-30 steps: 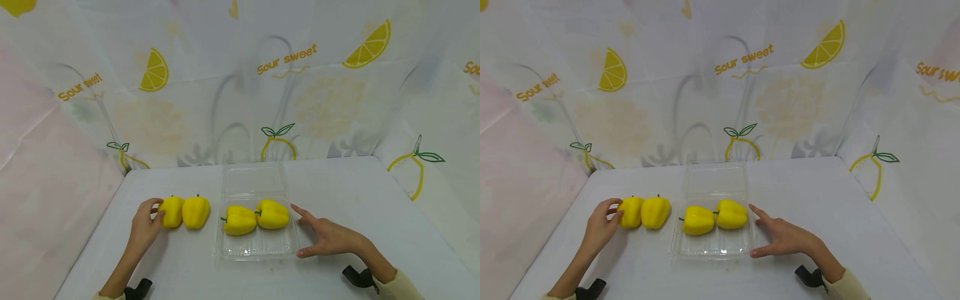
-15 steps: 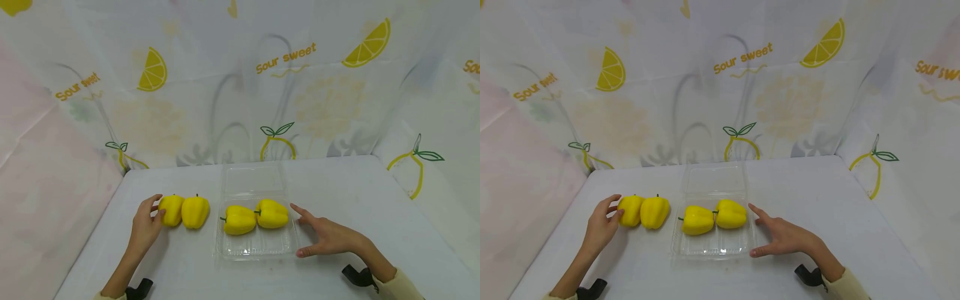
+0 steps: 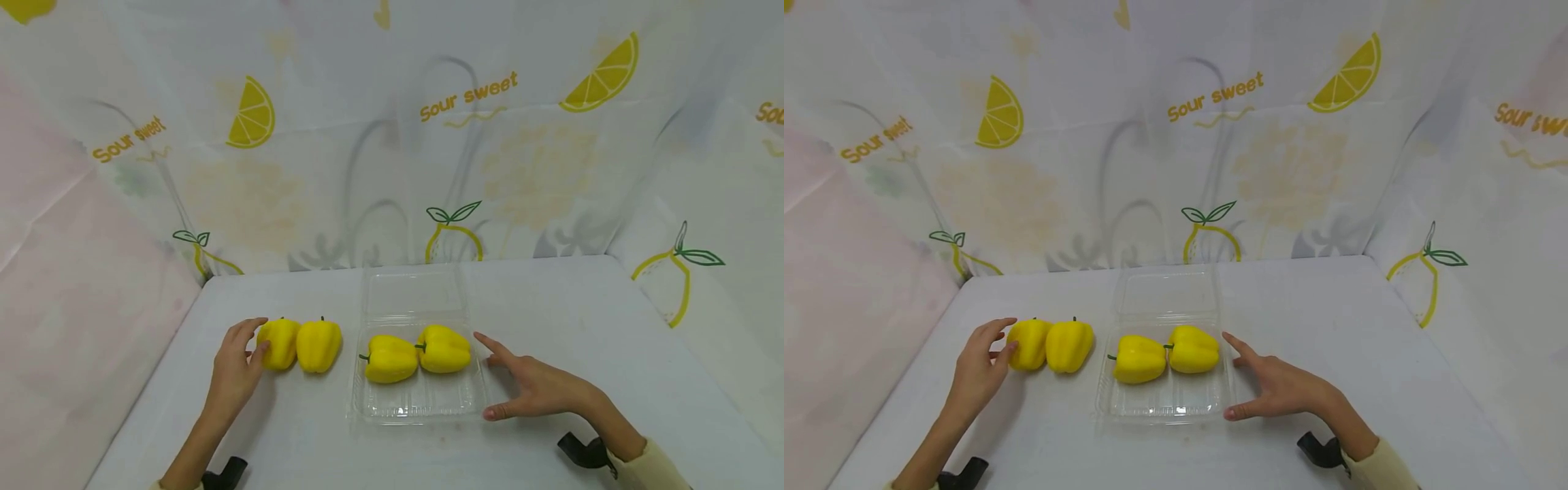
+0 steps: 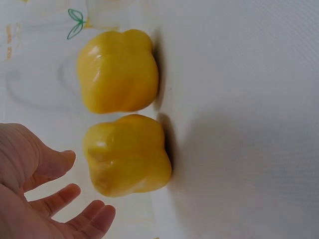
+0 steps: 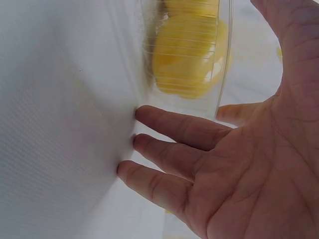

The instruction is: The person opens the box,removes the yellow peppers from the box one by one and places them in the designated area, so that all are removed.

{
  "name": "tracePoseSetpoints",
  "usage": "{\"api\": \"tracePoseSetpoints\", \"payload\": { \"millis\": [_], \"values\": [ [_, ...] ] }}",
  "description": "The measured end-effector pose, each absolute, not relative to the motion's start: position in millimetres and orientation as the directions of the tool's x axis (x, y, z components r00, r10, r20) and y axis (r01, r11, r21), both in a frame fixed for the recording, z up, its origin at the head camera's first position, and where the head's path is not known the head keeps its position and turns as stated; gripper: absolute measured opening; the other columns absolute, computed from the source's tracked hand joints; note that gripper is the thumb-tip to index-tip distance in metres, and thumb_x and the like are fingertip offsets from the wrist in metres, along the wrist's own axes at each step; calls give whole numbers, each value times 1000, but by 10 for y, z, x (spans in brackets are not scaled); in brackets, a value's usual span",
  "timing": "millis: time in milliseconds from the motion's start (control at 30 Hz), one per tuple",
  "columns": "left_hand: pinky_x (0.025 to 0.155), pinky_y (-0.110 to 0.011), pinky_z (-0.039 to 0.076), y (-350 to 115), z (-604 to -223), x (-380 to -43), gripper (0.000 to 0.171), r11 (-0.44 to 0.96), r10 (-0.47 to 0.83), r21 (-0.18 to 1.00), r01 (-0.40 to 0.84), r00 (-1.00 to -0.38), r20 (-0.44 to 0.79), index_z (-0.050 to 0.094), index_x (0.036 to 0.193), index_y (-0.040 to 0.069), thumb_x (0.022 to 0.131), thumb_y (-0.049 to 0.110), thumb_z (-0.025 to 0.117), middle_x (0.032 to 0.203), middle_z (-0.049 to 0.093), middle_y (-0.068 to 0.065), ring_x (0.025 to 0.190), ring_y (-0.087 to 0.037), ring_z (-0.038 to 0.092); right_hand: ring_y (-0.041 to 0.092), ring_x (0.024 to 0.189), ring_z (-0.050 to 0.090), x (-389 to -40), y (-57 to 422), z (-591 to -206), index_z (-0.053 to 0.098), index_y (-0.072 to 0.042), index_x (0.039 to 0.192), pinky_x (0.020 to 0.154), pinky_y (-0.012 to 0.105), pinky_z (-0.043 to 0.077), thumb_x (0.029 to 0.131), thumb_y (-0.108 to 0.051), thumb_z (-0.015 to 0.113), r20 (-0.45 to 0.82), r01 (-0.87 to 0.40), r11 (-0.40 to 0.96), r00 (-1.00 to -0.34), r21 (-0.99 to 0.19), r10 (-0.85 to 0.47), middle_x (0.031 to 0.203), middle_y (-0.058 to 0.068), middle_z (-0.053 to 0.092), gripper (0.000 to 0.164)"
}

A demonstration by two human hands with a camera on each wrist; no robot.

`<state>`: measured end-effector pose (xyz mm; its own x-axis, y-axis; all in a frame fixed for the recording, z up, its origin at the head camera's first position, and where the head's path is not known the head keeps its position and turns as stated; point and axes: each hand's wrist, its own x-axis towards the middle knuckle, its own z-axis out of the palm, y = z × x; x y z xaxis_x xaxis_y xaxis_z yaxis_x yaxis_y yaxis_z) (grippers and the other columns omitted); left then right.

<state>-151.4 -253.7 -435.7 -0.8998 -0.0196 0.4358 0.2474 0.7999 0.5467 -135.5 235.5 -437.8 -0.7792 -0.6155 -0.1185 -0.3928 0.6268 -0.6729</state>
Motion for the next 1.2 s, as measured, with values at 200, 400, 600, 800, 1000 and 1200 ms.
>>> {"api": "tracePoseSetpoints", "payload": {
  "millis": [200, 400, 600, 800, 1000, 1200],
  "values": [
    [74, -52, 49, -2443, -4294, -1430, 39, 813, -5, 506, 286, -867, 498, 60, 124, -2, 87, -6, 70, 124, 56, -23, 101, -38, 52, 37, 127, 48, -1369, 2366, -4383, 5, -18, 159, 101, 62, 36, 79, -59, 76, -122, -398, 622, -771, -675, -625, 134, 18, 55, 114],
    [68, -41, 42, -2322, -4231, -1338, 40, 837, 24, 453, 307, -848, 529, 63, 122, 0, 83, -1, 76, 113, 60, -19, 93, -34, 49, 37, 126, 49, -1381, 2362, -4360, 5, -16, 159, 101, 61, 36, 79, -59, 75, -124, -407, 625, -766, -666, -631, 134, 18, 56, 114],
    [66, -39, 41, -2186, -4194, -1284, 44, 836, 39, 451, 312, -854, 518, 64, 119, 1, 79, 3, 82, 101, 62, -15, 88, -29, 47, 35, 124, 51, -1382, 2365, -4335, 6, -16, 158, 100, 60, 37, 78, -61, 75, -127, -414, 638, -768, -649, -628, 132, 16, 57, 115],
    [69, -39, 40, -2045, -4224, -1260, 51, 834, 73, 437, 337, -852, 518, 64, 117, 0, 73, 8, 88, 93, 61, -12, 82, -26, 45, 35, 125, 50, -1379, 2365, -4344, 6, -17, 159, 100, 61, 37, 78, -60, 75, -136, -405, 644, -771, -649, -622, 133, 16, 57, 115],
    [69, -36, 42, -1875, -4202, -1213, 57, 844, 120, 422, 329, -885, 450, 62, 123, 0, 75, 15, 88, 90, 58, -7, 84, -23, 45, 34, 124, 51, -1374, 2364, -4337, 6, -18, 159, 100, 61, 38, 78, -60, 75, -135, -405, 644, -772, -649, -621, 133, 16, 57, 114],
    [70, -35, 44, -1748, -4182, -1207, 60, 833, 143, 439, 337, -897, 417, 61, 125, 2, 76, 25, 87, 92, 57, -6, 88, -23, 46, 35, 125, 51, -1378, 2361, -4340, 6, -17, 159, 100, 61, 37, 79, -58, 76, -137, -403, 641, -769, -654, -624, 133, 16, 57, 114]
  ]
}}
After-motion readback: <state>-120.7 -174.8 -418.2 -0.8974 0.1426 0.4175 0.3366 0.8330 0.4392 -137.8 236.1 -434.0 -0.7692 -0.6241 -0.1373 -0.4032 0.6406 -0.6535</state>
